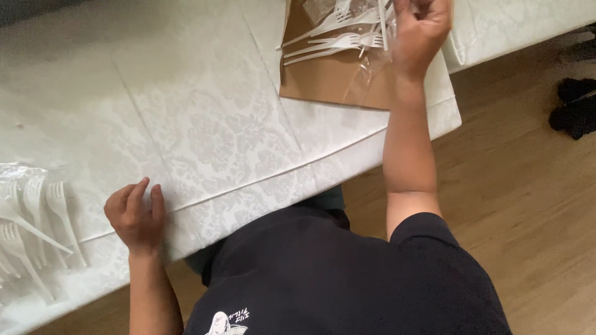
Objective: Individually bagging plastic forks into small plastic sleeves
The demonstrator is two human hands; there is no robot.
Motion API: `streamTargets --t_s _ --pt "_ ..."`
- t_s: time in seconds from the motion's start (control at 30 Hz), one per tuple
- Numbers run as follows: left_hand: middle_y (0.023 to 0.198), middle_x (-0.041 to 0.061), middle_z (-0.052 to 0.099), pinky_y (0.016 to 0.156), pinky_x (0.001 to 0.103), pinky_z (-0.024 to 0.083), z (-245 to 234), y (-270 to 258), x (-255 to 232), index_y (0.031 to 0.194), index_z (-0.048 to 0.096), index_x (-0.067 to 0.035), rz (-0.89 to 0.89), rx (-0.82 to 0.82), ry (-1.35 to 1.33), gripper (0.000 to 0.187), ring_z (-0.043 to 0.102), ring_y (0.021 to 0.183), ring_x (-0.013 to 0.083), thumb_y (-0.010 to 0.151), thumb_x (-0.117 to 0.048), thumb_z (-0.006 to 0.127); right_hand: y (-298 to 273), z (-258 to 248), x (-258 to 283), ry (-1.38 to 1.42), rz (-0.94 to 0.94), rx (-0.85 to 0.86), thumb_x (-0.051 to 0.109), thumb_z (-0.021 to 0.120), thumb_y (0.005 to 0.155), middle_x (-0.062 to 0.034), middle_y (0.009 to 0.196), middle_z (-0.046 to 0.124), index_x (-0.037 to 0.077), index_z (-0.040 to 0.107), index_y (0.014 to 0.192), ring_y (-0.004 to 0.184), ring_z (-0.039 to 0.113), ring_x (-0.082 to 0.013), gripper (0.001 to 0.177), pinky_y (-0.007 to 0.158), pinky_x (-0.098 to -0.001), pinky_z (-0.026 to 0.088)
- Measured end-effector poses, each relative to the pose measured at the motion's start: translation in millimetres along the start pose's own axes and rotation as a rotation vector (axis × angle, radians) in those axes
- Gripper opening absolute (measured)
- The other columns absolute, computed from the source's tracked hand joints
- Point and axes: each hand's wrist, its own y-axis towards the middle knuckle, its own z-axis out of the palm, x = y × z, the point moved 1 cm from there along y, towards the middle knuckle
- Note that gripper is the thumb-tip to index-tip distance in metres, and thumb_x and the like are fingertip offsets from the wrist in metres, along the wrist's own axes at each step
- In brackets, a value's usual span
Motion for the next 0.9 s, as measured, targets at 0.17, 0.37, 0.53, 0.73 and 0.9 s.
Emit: streamTargets --t_s 0.17,0.37,0.53,0.73,0.9 --pt "0.097 0.018 0.07 0.073 0.044 0.051 4 9 -4 0.115 0.075 0.004 0.017 -0.027 -0.021 0.015 0.066 0.085 0.0338 0.103 -0.005 0.079 -3 1 -25 -0.038 0.059 0.226 0.007 0.104 0.09 0.0007 0.073 0.059 0.013 0.058 0.075 0.066 0.052 -0.0097 0.049 0.063 -0.0271 0.05" --pt "0.103 0.018 0.068 0.078 0.044 0.051 6 11 -16 0.118 0.073 0.004 -0.009 -0.031 -0.098 0.02 0.066 0.09 0.0336 0.103 -0.007 0.08 -5 -2 0 0.173 0.084 0.158 0.051 0.071 0.1 0.0041 0.066 0.046 0.014 0.054 0.079 0.054 0.037 -0.0099 0.046 0.044 -0.0276 0.03" --pt "0.109 0.019 0.068 0.096 0.047 0.048 15 11 -35 0.12 0.072 0.003 -0.153 -0.016 -0.149 0.021 0.063 0.102 0.036 0.104 -0.008 0.077 -10 -6 42 0.348 -0.084 -0.077 0.027 0.065 0.104 -0.0121 0.068 0.059 0.007 0.055 0.082 0.046 0.046 -0.0148 0.031 0.041 -0.0298 0.033" --pt "0.116 0.019 0.071 0.094 0.039 0.054 49 33 -94 0.13 0.063 -0.001 -0.564 0.217 -0.916 0.059 0.07 0.103 0.0281 0.096 -0.05 0.057 -135 21 129 0.357 -0.513 0.439 0.023 0.06 0.1 -0.0155 0.085 0.075 0.004 0.071 0.086 0.08 0.075 -0.0328 0.026 0.074 -0.0406 0.058" --pt "0.134 0.029 0.065 0.103 0.043 0.056 55 72 -135 0.154 0.04 0.003 -1.003 0.269 -1.779 0.065 0.069 0.12 0.0297 0.103 -0.032 0.06 -223 50 165 0.463 -0.759 0.875 0.022 0.081 0.092 -0.0114 0.11 0.079 0.013 0.08 0.101 0.095 0.074 -0.0328 0.013 0.069 -0.0393 0.053"
